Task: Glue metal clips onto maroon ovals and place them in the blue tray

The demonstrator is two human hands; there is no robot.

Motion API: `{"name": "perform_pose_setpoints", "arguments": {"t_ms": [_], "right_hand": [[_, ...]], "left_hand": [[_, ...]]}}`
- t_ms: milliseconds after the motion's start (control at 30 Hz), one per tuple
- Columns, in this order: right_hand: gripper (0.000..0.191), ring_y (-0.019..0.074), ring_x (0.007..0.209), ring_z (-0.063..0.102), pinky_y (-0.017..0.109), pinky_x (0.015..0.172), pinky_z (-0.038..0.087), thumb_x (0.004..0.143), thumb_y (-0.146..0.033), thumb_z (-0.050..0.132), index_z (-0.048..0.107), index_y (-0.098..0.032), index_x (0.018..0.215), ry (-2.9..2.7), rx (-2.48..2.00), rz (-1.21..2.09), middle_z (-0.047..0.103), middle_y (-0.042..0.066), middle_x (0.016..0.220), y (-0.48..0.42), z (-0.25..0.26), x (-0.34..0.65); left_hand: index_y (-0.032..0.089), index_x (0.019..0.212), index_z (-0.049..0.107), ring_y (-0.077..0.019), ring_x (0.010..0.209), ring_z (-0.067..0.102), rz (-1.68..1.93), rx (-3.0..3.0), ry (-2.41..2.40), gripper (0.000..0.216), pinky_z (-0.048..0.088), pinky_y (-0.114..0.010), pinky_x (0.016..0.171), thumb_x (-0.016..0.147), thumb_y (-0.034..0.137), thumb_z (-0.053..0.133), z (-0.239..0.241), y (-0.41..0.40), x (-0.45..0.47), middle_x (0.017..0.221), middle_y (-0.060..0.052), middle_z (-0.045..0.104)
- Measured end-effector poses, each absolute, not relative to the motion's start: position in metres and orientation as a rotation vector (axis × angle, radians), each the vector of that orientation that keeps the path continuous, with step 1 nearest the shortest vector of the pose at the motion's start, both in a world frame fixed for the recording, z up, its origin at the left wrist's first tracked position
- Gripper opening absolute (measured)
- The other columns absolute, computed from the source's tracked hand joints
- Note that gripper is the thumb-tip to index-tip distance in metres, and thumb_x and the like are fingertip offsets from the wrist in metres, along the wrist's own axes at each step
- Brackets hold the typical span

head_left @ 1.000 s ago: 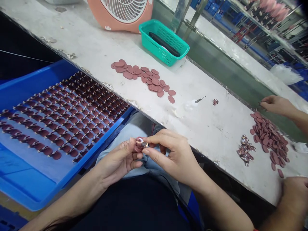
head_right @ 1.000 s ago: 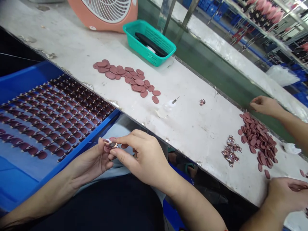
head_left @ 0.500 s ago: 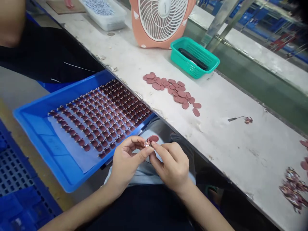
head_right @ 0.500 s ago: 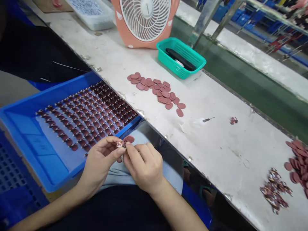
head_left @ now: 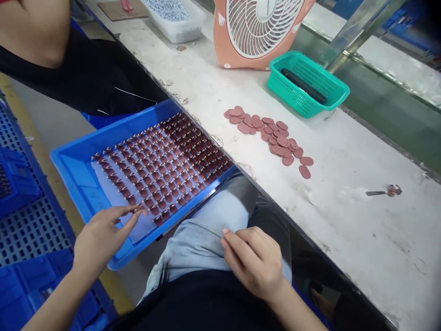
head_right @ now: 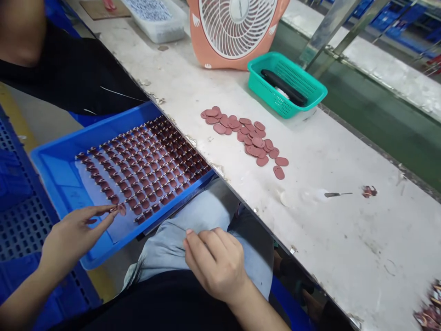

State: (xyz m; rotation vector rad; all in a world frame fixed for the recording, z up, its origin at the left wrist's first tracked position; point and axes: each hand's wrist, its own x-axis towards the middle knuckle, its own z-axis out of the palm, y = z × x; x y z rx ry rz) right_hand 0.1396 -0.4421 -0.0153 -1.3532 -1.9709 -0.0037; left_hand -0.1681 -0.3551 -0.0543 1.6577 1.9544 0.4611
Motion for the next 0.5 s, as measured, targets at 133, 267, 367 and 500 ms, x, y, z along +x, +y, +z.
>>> {"name": "perform_pose_setpoints", "arguments": {"t_ms": [133,267,367,500], "right_hand": [[0.012,0.0147,0.059,0.059,0.028,0.053,0.049,0.089,-0.010,0.066,0.067,-0.015,0.100,-1.972,-1.394,-0.015,0.068,0.004,0.072,-0.446,-0.021,0.145],[0.013,0.0152,0.061,0.061,0.028,0.054,0.050,0.089,-0.010,0.066,0.067,-0.014,0.102,-1.959,-1.421,-0.007,0.068,0.004,0.073,-0.449,-0.022,0.148],[0.014,0.0152,0.061,0.061,0.028,0.054,0.051,0.089,-0.009,0.066,0.067,-0.014,0.102,-1.943,-1.433,-0.016,0.067,0.004,0.072,-0.450,-0.023,0.150],[0.018,0.0166,0.062,0.061,0.029,0.054,0.051,0.089,-0.008,0.065,0.067,-0.014,0.105,-1.906,-1.466,-0.046,0.067,0.005,0.074,-0.454,-0.019,0.157]], "left_hand": [[0.035,0.089,0.080,-0.0252,0.087,0.060,0.333,1.907,1.767,0.010,0.037,-0.032,0.073,0.081,0.032,0.074,-0.078,-0.351,-0.193,0.081,0.004,0.072],[0.024,0.092,0.078,-0.0244,0.097,0.062,0.476,1.912,1.764,0.014,0.021,-0.036,0.062,0.088,0.023,0.064,-0.095,-0.353,-0.181,0.072,0.003,0.066],[0.014,0.091,0.073,-0.0231,0.100,0.062,0.556,1.904,1.771,0.015,0.011,-0.043,0.063,0.088,0.013,0.058,-0.101,-0.354,-0.176,0.067,0.002,0.061],[0.025,0.084,0.076,-0.0149,0.070,0.061,0.562,1.822,1.714,0.009,0.018,-0.033,0.059,0.086,0.025,0.067,-0.100,-0.350,-0.189,0.066,0.006,0.066]]}}
